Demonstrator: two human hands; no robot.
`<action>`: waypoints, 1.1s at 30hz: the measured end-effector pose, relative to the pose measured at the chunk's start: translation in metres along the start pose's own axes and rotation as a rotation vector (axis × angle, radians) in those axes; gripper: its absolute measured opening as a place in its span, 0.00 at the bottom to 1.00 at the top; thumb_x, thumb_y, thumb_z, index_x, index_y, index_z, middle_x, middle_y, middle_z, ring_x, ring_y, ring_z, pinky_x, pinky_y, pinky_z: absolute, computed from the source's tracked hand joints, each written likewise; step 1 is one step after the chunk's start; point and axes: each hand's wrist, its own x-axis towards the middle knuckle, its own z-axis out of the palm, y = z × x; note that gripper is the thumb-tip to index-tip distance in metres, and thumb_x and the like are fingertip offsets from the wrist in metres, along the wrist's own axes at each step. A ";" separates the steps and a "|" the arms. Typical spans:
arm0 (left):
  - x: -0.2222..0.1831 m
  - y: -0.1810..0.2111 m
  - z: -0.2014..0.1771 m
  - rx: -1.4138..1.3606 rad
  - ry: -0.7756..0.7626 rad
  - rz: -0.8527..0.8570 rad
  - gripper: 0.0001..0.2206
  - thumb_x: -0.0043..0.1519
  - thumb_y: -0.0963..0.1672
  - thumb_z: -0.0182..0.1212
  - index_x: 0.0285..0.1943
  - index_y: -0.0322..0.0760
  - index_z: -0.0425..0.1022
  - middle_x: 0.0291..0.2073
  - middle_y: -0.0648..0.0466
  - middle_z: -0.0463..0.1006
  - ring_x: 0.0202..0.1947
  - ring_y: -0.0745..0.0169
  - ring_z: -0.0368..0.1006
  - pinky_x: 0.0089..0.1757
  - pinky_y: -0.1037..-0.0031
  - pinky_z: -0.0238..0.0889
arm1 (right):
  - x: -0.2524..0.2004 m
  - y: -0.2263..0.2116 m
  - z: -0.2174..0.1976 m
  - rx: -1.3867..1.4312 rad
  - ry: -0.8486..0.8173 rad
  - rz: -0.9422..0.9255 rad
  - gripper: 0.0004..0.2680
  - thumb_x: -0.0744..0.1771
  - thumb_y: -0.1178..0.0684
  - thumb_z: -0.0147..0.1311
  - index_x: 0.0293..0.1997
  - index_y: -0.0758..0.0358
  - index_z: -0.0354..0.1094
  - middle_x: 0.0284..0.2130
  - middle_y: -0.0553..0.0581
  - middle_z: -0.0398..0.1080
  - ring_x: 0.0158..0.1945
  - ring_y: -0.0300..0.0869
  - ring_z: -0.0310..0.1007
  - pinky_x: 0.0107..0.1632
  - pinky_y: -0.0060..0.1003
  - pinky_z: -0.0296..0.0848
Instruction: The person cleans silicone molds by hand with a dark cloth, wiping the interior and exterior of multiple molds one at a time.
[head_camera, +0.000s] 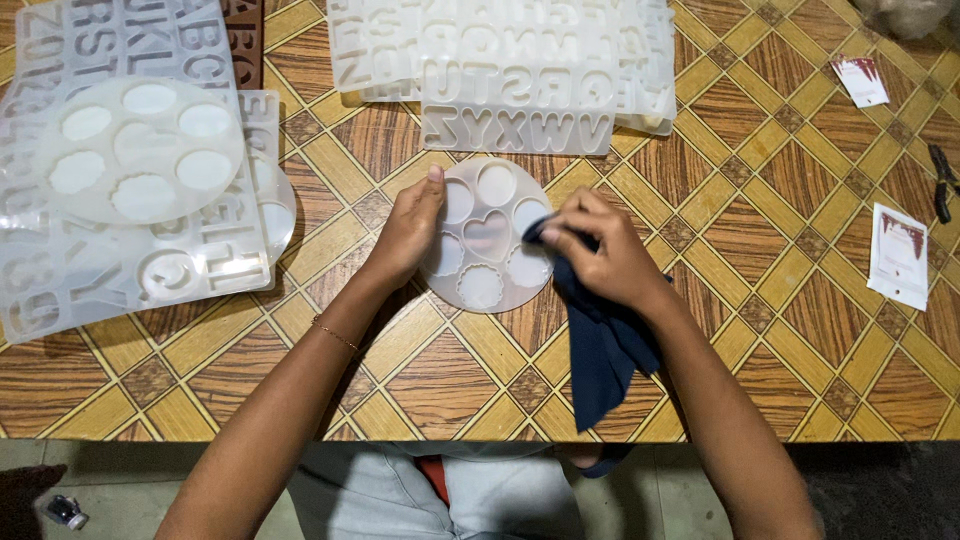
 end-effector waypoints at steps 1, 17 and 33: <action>-0.001 0.002 0.000 -0.028 0.016 -0.003 0.24 0.75 0.53 0.36 0.40 0.40 0.77 0.30 0.57 0.73 0.35 0.64 0.70 0.44 0.72 0.64 | 0.000 -0.004 0.000 -0.056 -0.049 -0.044 0.03 0.68 0.56 0.60 0.36 0.61 0.77 0.31 0.56 0.65 0.40 0.50 0.69 0.50 0.45 0.68; -0.017 0.037 0.012 -0.123 0.011 -0.058 0.27 0.73 0.56 0.34 0.46 0.39 0.79 0.32 0.54 0.77 0.35 0.64 0.75 0.42 0.73 0.69 | 0.001 -0.030 0.000 -0.087 -0.195 -0.032 0.05 0.68 0.54 0.58 0.32 0.61 0.75 0.30 0.59 0.66 0.38 0.55 0.69 0.46 0.49 0.68; -0.018 -0.009 0.028 -0.708 -0.086 -0.347 0.28 0.69 0.59 0.42 0.63 0.36 0.70 0.52 0.44 0.78 0.47 0.54 0.78 0.44 0.61 0.77 | -0.005 -0.064 0.053 -0.510 0.005 -0.368 0.07 0.65 0.65 0.55 0.45 0.63 0.75 0.32 0.57 0.64 0.37 0.49 0.68 0.39 0.37 0.72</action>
